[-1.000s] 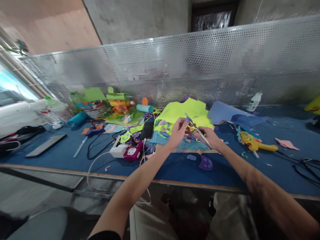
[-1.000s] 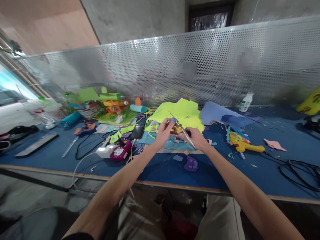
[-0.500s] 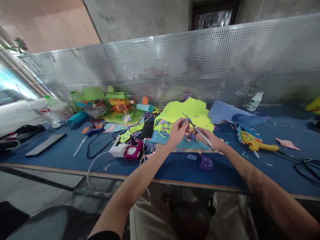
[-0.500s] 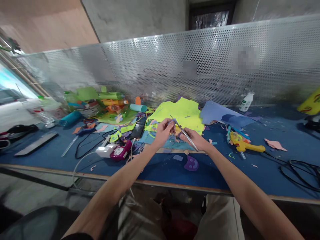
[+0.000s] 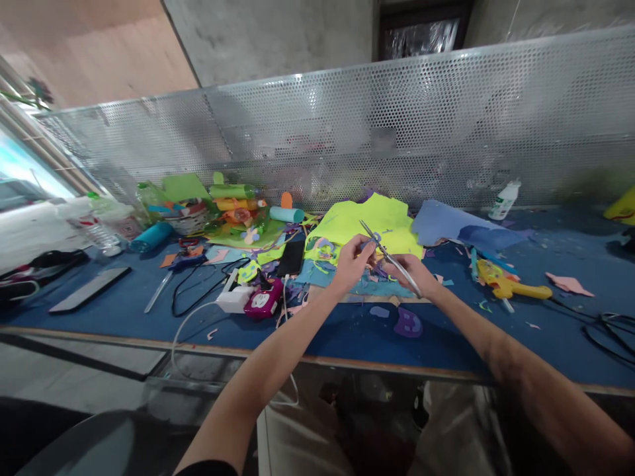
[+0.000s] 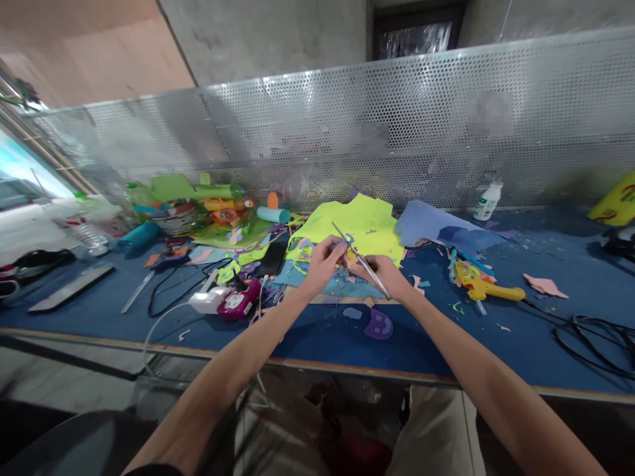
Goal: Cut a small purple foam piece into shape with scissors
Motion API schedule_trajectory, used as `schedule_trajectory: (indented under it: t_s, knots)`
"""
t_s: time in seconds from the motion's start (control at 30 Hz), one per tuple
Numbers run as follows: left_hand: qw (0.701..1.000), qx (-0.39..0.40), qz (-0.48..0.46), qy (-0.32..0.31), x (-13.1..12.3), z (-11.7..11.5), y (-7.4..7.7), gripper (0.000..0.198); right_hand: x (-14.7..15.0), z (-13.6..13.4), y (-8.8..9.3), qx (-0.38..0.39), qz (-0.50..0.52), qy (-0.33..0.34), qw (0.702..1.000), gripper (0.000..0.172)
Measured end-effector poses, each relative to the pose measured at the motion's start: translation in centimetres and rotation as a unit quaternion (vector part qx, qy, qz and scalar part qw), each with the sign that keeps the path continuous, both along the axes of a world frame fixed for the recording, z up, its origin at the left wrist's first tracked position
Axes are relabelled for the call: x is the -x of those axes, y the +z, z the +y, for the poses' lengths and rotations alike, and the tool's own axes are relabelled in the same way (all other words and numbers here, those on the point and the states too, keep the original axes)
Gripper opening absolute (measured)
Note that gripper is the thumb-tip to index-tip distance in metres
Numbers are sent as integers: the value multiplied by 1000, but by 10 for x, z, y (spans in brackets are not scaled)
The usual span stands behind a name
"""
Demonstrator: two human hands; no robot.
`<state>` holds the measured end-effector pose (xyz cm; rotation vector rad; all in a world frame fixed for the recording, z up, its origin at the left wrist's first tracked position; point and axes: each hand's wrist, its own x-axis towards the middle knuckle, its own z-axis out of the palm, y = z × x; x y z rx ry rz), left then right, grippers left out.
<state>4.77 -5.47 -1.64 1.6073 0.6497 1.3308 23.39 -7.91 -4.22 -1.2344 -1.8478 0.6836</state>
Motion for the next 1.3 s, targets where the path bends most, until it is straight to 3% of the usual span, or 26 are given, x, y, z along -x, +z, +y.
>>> schedule_trajectory:
  t_s: [0.1,0.17,0.37,0.53,0.7,0.93,1.1,1.3]
  knots:
    - [999,-19,24,16,2,-2,3,37,2,4,1,-38,12,-105,994,53]
    - [999,-22,42,25,3,-3,4,38,0,6,1,-58,53,-126,989,50]
    - [996,-36,66,43,3,2,1,41,-2,5,7,-53,184,-92,977,38]
    - [981,-90,169,33,3,2,-1,38,5,1,12,-47,256,-77,963,35]
    - [971,-108,208,47,3,0,2,40,1,5,8,-78,256,-97,959,35]
    - [974,-99,200,37,0,-3,-1,44,4,11,-2,-86,276,-77,954,32]
    - [986,-76,149,24,-2,-1,-6,47,2,10,2,-70,266,-77,958,35]
    - [997,-16,36,71,1,7,-9,49,-14,6,9,15,120,30,992,33]
